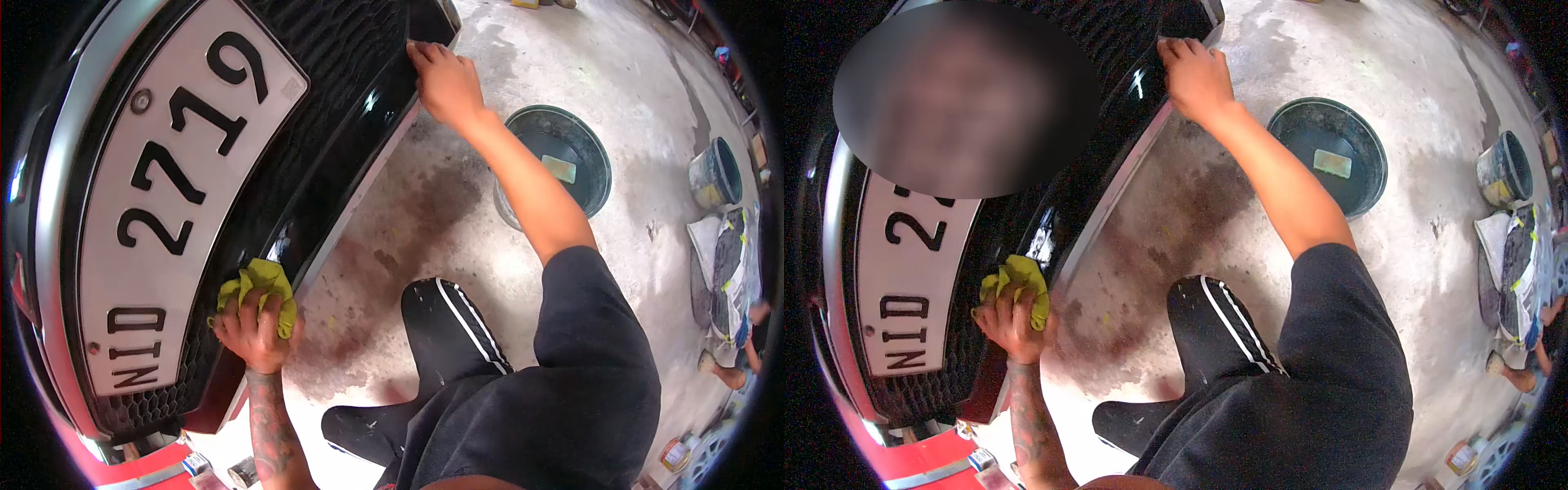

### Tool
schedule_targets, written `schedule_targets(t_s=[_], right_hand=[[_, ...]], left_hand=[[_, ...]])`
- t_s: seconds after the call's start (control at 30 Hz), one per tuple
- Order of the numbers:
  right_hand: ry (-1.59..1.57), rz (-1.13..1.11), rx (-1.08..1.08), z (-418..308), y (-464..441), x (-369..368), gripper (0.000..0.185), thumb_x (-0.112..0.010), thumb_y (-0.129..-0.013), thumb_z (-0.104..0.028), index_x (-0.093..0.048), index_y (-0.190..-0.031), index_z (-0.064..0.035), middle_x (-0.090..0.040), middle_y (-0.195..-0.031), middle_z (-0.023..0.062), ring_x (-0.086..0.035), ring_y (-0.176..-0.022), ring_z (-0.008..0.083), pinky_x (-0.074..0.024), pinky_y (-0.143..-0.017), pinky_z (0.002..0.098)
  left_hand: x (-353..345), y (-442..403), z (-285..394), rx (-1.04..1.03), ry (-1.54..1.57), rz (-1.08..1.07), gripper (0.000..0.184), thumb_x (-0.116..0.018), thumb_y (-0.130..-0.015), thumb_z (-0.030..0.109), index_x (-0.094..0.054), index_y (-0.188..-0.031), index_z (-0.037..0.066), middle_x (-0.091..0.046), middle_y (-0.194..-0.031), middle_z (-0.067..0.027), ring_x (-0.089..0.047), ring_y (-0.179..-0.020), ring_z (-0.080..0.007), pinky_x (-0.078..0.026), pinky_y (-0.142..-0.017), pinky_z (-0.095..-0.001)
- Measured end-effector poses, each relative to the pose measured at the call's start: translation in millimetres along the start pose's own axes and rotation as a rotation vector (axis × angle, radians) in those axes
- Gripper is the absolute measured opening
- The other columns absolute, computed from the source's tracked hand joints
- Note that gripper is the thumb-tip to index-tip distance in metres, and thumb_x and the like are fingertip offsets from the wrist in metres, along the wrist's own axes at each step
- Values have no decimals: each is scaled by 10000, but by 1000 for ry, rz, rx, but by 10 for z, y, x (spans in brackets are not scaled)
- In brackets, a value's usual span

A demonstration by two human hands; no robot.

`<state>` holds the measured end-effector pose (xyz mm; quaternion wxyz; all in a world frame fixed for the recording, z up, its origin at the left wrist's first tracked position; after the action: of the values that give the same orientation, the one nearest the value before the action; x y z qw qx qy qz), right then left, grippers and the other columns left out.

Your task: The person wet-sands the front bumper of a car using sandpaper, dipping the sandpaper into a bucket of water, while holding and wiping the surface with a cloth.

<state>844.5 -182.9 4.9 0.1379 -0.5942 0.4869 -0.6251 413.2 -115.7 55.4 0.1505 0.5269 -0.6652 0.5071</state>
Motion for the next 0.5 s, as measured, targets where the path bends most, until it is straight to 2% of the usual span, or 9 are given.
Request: schedule_targets(t_s=[0.07,0.23,0.3,0.37,0.43,0.5], right_hand=[[-11,6,35,-191,128,74,489,-567,-865,-131,-586,-1349,-63,-622,-1302,63,-564,-1230,272,-476,-901,486],[-149,-11,114,-706,394,249,464,-531,-888,-129,-599,-1340,-54,-614,-1329,86,-536,-1271,267,-456,-933,467],[-187,-28,163,-985,505,315,467,-538,-888,-134,-596,-1344,-51,-605,-1346,92,-531,-1283,267,-451,-947,470],[-251,-79,220,-1342,644,384,504,-569,-879,-147,-573,-1377,-66,-586,-1372,84,-525,-1295,273,-413,-1024,504],[-325,-98,274,-1749,778,489,534,-584,-869,-149,-556,-1398,-78,-581,-1377,76,-519,-1301,275,-386,-1063,524],[-323,-160,299,-2124,914,462,559,-592,-859,-138,-544,-1415,-101,-555,-1406,61,-484,-1342,265,-350,-1099,545]], left_hand=[[-4,1,-9,-1,-4,7,346,-754,-714,388,-692,-994,194,-672,-1126,-25,-591,-1086,-324,-377,-918,-479],[12,-12,-1,-1,-6,17,315,-741,-736,393,-694,-963,181,-680,-1116,-27,-598,-1074,-323,-384,-909,-476],[62,-81,20,31,38,24,328,-801,-703,355,-688,-950,171,-689,-1156,-36,-603,-1116,-323,-393,-925,-478],[64,-109,7,48,43,32,373,-841,-673,322,-684,-972,165,-685,-1203,-46,-597,-1190,-327,-406,-951,-484],[7,-126,3,69,57,47,389,-873,-657,308,-688,-969,167,-691,-1194,-33,-611,-1153,-314,-413,-952,-492],[-65,-107,-28,106,89,17,351,-852,-673,272,-690,-968,173,-693,-1119,-25,-617,-1083,-298,-423,-930,-488]])
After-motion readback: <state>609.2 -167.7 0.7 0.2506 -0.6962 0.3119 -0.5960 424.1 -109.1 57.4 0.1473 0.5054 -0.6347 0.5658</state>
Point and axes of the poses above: each hand's wrist, its own y-axis away from the middle knuckle, its own x-axis out of the back of the hand, z = x × y, the point moved 7 cm from there along -y, towards the middle knuckle
